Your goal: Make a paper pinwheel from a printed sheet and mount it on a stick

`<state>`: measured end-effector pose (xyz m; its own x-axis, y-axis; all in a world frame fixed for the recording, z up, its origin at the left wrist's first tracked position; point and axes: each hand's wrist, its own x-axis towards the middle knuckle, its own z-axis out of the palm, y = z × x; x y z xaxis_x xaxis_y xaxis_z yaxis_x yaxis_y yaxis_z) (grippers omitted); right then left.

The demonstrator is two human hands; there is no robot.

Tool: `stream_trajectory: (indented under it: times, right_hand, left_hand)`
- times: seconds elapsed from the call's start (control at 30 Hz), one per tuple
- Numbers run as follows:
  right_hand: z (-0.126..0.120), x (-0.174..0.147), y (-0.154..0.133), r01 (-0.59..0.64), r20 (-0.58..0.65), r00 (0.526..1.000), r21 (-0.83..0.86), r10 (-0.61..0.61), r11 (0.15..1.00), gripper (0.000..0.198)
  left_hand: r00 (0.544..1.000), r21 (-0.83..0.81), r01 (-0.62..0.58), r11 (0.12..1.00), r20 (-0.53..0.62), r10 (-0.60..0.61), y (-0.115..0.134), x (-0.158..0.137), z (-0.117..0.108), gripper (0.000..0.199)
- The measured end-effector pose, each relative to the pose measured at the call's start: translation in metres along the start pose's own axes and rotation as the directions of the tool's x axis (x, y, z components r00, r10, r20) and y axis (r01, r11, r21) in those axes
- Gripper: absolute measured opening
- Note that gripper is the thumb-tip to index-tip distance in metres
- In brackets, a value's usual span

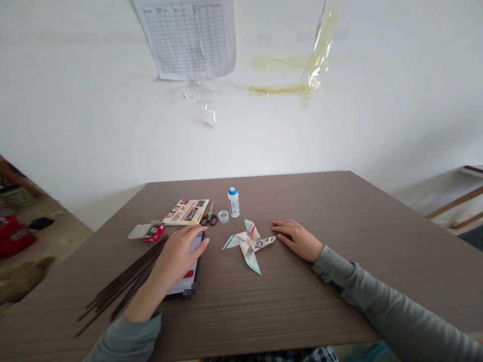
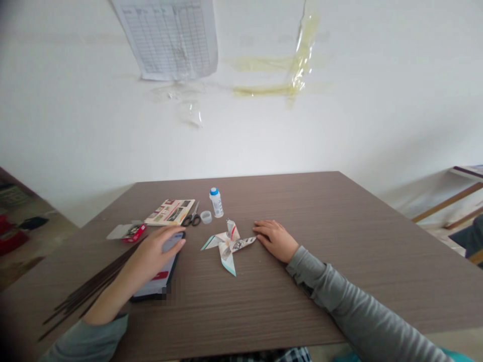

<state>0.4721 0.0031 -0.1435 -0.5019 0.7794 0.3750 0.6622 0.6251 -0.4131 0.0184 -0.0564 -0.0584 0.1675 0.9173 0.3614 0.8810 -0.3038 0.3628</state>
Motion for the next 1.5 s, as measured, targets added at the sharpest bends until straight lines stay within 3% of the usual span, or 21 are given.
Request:
stream_trajectory:
  times: [0.2, 0.33, 0.43, 0.8, 1.03, 1.2, 1.33, 1.5]
  right_hand:
    - [0.003, 0.000, -0.002, -0.012, -0.008, 1.000, -0.032, 0.012, 0.999, 0.035]
    - [0.005, 0.001, -0.001, -0.015, -0.003, 1.000, -0.027, 0.015, 1.000, 0.034]
    - [0.006, 0.001, 0.002, -0.028, 0.012, 1.000, -0.007, 0.028, 1.000, 0.035]
    - [0.009, -0.001, 0.001, -0.036, -0.009, 0.999, 0.018, 0.036, 0.999, 0.033]
    - [0.006, 0.001, 0.000, -0.040, -0.003, 0.999, 0.026, 0.040, 0.999, 0.032]
    - [0.007, 0.001, 0.001, -0.035, -0.001, 0.999, 0.015, 0.035, 0.999, 0.033]
    - [0.006, 0.001, 0.000, -0.040, 0.004, 0.999, 0.012, 0.040, 0.999, 0.033]
    - [0.006, 0.001, -0.001, -0.052, 0.019, 0.998, 0.007, 0.052, 0.999, 0.033]
  left_hand:
    - [0.961, 0.113, 0.246, 0.963, -0.160, -0.227, -0.054, 0.019, -0.040, 0.042]
    - [0.900, 0.241, 0.425, 0.873, -0.218, -0.378, -0.082, 0.027, -0.063, 0.029]
    - [0.858, 0.313, 0.513, 0.799, -0.197, -0.474, -0.091, 0.029, -0.072, 0.024]
    - [0.868, 0.369, 0.483, 0.794, -0.078, -0.491, -0.086, 0.023, -0.065, 0.026]
    - [0.839, 0.420, 0.528, 0.739, -0.121, -0.531, -0.081, 0.018, -0.061, 0.037]
    - [0.798, 0.421, 0.591, 0.688, -0.179, -0.576, -0.085, 0.013, -0.060, 0.027]
    - [0.785, 0.397, 0.606, 0.689, -0.163, -0.597, -0.086, 0.014, -0.060, 0.022]
    - [0.756, 0.392, 0.628, 0.673, -0.101, -0.647, -0.081, 0.017, -0.065, 0.029]
